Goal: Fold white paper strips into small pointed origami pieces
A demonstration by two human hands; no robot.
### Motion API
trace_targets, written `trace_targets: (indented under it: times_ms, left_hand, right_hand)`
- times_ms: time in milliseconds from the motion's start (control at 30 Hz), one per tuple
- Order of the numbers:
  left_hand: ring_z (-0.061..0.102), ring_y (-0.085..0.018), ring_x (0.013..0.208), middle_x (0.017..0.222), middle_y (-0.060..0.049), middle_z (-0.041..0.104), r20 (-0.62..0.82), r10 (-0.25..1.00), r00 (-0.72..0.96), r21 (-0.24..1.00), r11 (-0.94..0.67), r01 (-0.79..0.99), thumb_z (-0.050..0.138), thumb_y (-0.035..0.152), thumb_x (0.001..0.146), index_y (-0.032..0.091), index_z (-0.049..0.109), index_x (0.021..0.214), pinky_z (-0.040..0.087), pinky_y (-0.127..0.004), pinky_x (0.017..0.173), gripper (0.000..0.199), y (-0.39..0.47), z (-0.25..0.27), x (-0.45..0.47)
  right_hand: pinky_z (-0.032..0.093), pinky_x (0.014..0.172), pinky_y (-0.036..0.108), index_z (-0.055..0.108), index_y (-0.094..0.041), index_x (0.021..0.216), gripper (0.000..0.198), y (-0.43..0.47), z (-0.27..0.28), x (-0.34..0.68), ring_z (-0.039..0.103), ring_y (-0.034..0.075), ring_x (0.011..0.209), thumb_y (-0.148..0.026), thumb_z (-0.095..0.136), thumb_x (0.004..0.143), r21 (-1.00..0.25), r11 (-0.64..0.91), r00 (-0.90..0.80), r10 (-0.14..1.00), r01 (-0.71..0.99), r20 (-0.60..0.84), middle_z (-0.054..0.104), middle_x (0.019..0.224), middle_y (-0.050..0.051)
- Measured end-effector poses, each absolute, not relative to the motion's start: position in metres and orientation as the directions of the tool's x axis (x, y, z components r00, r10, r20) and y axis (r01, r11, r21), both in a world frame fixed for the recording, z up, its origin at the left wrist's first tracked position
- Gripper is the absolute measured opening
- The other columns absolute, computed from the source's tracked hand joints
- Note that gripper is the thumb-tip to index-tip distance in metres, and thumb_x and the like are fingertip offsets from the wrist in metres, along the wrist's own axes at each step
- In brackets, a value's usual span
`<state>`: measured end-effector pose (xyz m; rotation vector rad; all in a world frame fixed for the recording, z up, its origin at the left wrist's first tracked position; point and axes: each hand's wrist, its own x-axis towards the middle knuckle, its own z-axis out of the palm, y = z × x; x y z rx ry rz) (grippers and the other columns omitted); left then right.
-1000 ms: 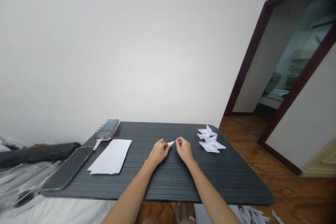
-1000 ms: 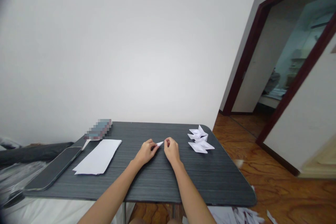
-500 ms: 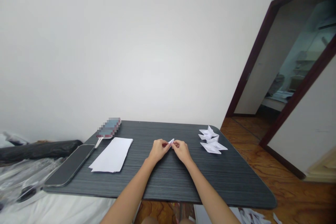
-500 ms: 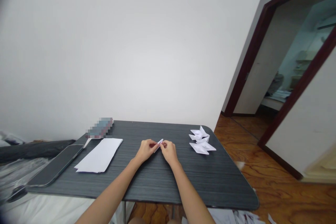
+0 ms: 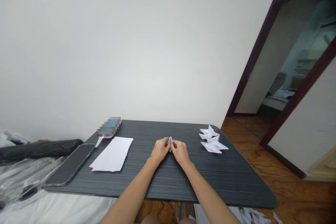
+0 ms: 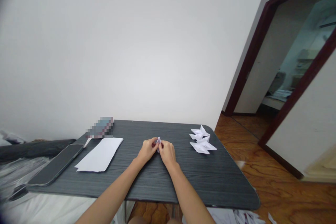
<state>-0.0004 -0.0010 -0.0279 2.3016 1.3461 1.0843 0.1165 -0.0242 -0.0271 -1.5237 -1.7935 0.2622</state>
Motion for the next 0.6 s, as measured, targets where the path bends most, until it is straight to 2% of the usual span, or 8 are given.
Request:
trace_targets:
  times_ms: [200,333,433,600]
  left_hand:
    - [0.049,-0.01,0.055,0.06,-0.002,0.055,0.491,0.818,0.299,0.531,-0.553,0.642,0.037,0.024,0.078,0.014,0.056,0.071,0.035,-0.02,0.054,0.022,-0.0025,-0.0281,-0.0007]
    - [0.05,-0.01,0.055,0.06,0.0,0.056,0.515,0.823,0.24,0.565,-0.536,0.627,0.041,0.019,0.075,0.016,0.055,0.083,0.036,-0.02,0.055,0.017,-0.0015,-0.0299,-0.002]
    - [0.05,-0.009,0.049,0.055,0.003,0.054,0.475,0.863,0.174,0.668,-0.482,0.568,0.042,0.019,0.073,0.017,0.051,0.092,0.037,-0.019,0.053,0.021,0.0001,-0.0298,-0.0039]
    - [0.049,-0.008,0.04,0.05,0.004,0.054,0.382,0.899,0.213,0.831,-0.435,0.346,0.04,0.023,0.074,0.015,0.053,0.088,0.04,-0.018,0.046,0.021,0.0031,-0.0257,-0.008]
  right_hand:
    - [0.033,0.055,0.02,0.059,-0.021,0.084,0.025,-0.0259,-0.0258,0.1123,0.055,0.015,0.06,-0.03,0.036,0.079,-0.567,0.251,0.013,0.907,0.784,0.42,0.062,0.07,0.004]
    - [0.035,0.055,0.021,0.058,-0.021,0.084,0.022,-0.0237,-0.0282,0.1123,0.056,0.015,0.061,-0.028,0.038,0.078,-0.604,0.259,0.033,0.903,0.754,0.429,0.062,0.067,0.003]
    - [0.037,0.053,0.021,0.056,-0.02,0.086,0.023,-0.022,-0.0293,0.1139,0.054,0.014,0.053,-0.029,0.037,0.077,-0.695,0.296,0.052,0.9,0.655,0.433,0.058,0.057,0.001]
    - [0.04,0.045,0.021,0.053,-0.017,0.086,0.023,-0.0173,-0.03,0.1177,0.051,0.011,0.041,-0.029,0.037,0.075,-0.859,0.345,0.049,0.919,0.378,0.39,0.054,0.049,-0.001]
